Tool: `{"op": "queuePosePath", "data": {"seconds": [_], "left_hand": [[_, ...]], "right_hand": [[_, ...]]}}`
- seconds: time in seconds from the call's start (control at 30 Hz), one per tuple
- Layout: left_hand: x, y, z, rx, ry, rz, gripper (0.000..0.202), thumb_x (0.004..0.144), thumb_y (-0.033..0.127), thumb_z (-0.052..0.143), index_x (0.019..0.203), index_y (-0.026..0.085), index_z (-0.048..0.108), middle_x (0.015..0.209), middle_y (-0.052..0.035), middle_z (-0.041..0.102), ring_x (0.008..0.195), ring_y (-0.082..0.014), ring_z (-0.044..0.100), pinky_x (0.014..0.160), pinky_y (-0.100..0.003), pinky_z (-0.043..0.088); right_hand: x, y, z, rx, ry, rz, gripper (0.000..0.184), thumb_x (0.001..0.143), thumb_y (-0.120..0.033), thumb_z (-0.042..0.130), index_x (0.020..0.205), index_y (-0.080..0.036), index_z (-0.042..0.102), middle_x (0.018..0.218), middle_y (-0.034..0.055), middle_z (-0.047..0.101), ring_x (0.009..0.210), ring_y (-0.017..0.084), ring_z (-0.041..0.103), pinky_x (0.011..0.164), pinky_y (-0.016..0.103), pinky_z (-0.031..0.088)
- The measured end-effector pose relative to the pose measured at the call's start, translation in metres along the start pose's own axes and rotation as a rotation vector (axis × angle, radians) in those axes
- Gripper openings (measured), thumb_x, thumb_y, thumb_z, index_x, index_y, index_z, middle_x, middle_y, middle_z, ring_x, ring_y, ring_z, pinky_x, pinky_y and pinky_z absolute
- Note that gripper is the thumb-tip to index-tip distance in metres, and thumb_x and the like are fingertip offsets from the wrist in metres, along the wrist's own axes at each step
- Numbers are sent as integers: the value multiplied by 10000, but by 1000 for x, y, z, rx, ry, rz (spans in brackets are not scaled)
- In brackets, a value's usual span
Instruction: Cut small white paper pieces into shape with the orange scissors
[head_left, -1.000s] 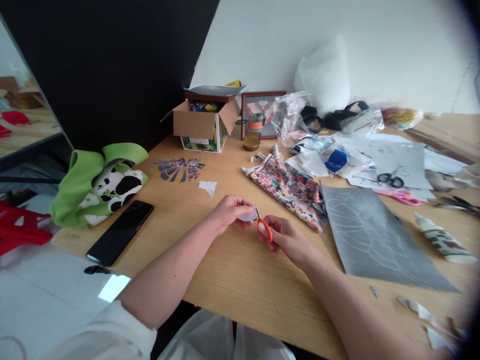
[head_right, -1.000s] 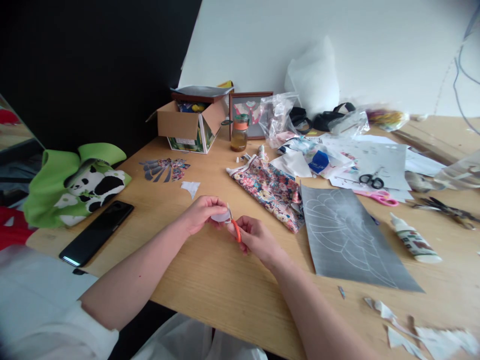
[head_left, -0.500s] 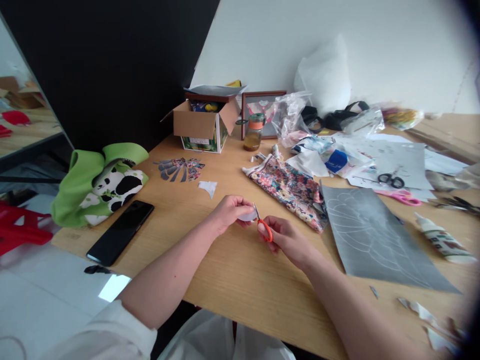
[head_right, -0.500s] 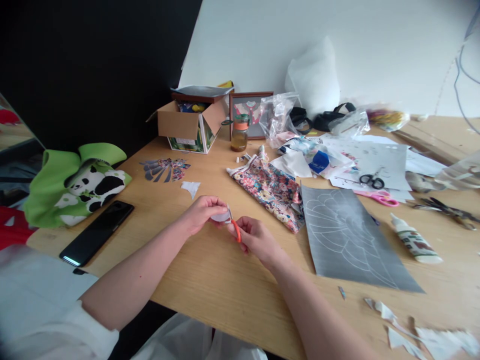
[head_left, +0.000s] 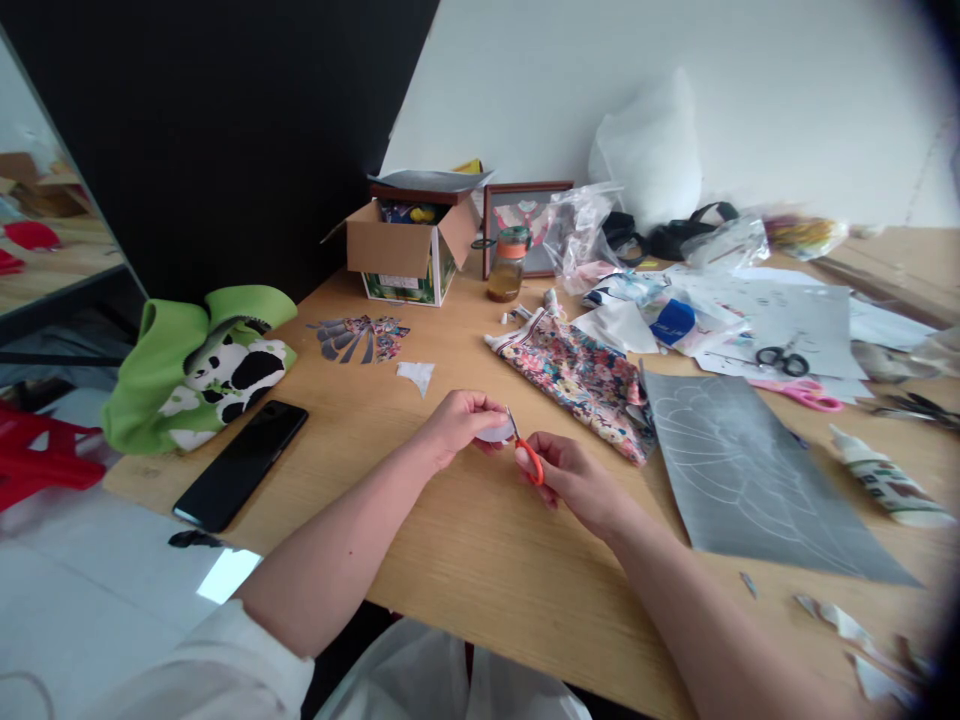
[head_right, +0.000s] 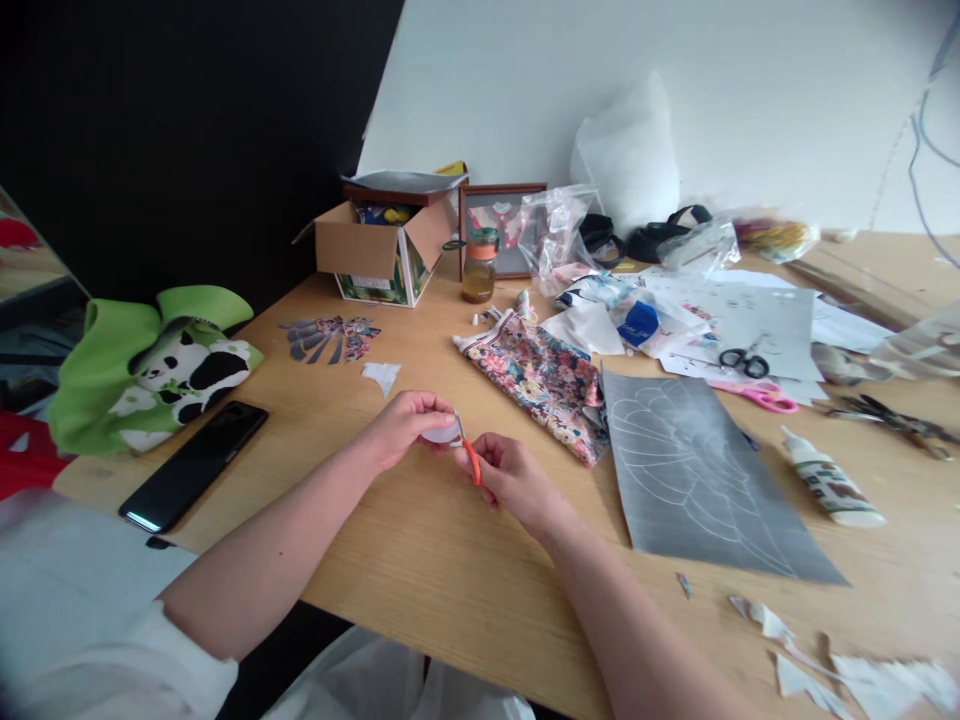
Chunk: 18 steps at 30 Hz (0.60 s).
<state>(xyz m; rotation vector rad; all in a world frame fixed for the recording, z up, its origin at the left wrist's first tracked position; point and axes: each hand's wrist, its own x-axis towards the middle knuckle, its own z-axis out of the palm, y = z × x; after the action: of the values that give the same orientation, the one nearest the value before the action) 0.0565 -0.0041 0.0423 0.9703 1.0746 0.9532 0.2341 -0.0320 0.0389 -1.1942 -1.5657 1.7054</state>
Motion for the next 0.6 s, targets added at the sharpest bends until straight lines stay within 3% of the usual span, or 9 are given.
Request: {"op": "queuePosePath", "data": {"seconds": [0.6], "left_hand": [[1,0,-2,5,-35,-8,107,665,173,696,699,115,613,606,-47,663,483,-113,585,458,-221,478]], "right_hand": [[0,0,-2,-55,-7,-10,497,693,-660,682,672,-210,471,573,-56,427,446,83,366,410,230,304]]}}
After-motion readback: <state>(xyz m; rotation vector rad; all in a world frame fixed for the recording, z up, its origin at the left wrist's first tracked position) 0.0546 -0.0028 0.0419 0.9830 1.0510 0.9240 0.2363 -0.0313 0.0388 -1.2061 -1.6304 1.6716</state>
